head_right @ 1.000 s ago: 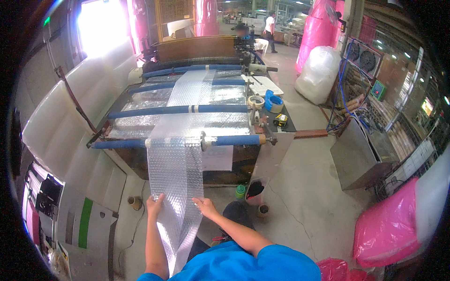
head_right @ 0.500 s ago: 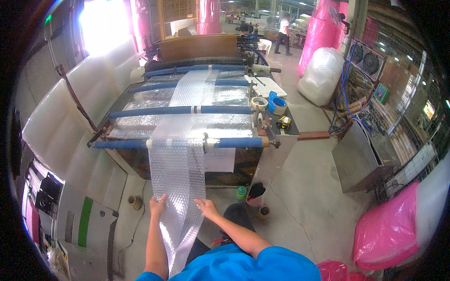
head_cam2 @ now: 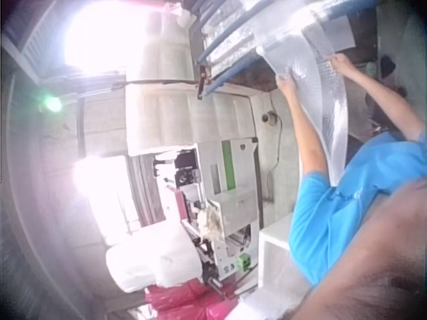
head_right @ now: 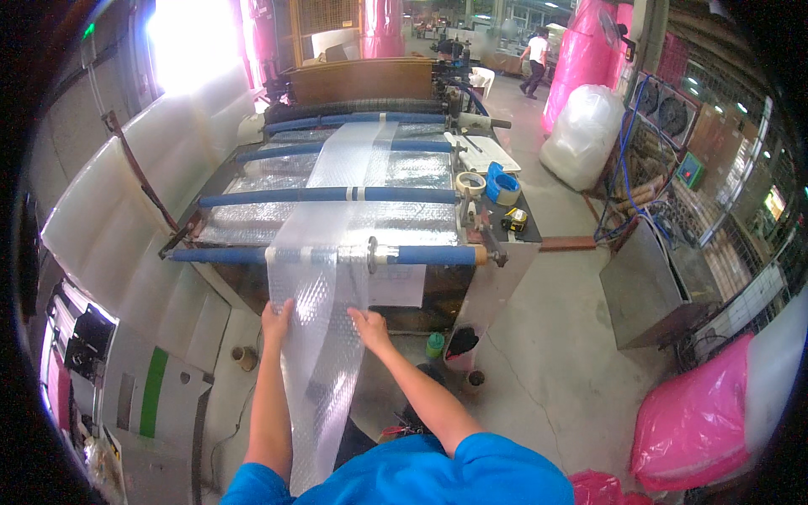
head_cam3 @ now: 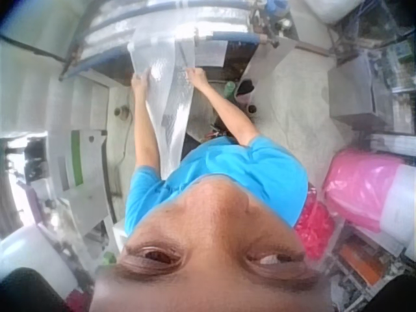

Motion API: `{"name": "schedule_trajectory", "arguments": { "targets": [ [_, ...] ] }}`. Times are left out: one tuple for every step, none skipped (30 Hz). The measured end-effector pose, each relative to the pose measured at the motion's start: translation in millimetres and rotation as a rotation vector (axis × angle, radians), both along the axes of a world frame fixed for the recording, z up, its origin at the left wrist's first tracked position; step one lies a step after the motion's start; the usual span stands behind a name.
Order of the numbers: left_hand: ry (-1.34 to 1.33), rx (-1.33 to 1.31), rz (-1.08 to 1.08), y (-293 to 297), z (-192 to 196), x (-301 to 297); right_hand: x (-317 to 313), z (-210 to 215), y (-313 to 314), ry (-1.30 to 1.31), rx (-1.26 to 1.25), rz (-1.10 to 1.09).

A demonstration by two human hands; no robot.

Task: The person handles a long sheet of bubble wrap, pulling it from a roll and smoothing it out with both hands. They repeatedly adjust and align the bubble wrap as it feeds through a machine with rollers.

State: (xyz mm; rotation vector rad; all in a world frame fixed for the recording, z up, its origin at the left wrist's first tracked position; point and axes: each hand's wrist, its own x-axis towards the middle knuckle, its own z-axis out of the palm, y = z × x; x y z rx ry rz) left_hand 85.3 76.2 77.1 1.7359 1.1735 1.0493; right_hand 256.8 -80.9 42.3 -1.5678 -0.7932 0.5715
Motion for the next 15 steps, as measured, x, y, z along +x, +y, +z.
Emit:
{"name": "schedule_trajectory", "arguments": {
  "targets": [
    [0.011,-0.021,0.011,8,7,5,3,8,6,0.003,0.003,-0.037],
    [0.040,-0.003,0.036,14,13,8,6,16,10,0.005,0.007,-0.072],
    [0.070,0.012,0.058,14,25,14,8,23,13,0.009,0.009,-0.110],
    [0.102,0.023,0.092,11,31,13,3,37,10,0.023,-0.004,-0.108],
    [0.125,-0.002,0.077,8,33,10,-2,52,2,0.037,-0.017,-0.105],
    [0.146,-0.026,0.056,3,35,8,-6,61,-5,0.047,-0.028,-0.107],
    [0.166,-0.045,0.033,1,38,3,-6,53,-9,0.039,-0.036,-0.094],
    [0.172,-0.054,-0.007,4,19,-5,-8,34,-14,0.029,-0.043,-0.081],
    [0.216,-0.122,-0.021,-6,14,-12,-13,18,-21,0.022,-0.052,-0.075],
    [0.259,-0.193,-0.032,-20,7,-22,-22,5,-31,-0.040,-0.071,-0.046],
    [0.299,-0.228,-0.064,-28,-13,-39,-34,-8,-42,-0.103,-0.089,-0.015],
    [0.339,-0.263,-0.100,-37,-34,-55,-47,-20,-57,-0.021,-0.118,0.058],
    [0.294,-0.302,-0.063,-54,-44,-66,-57,-29,-69,0.063,-0.149,0.122],
    [0.252,-0.341,-0.023,-70,-43,-75,-66,-28,-79,0.101,-0.186,0.177],
    [0.235,-0.268,-0.002,-82,-23,-82,-76,-18,-91,0.140,-0.221,0.227]
  ]
}}
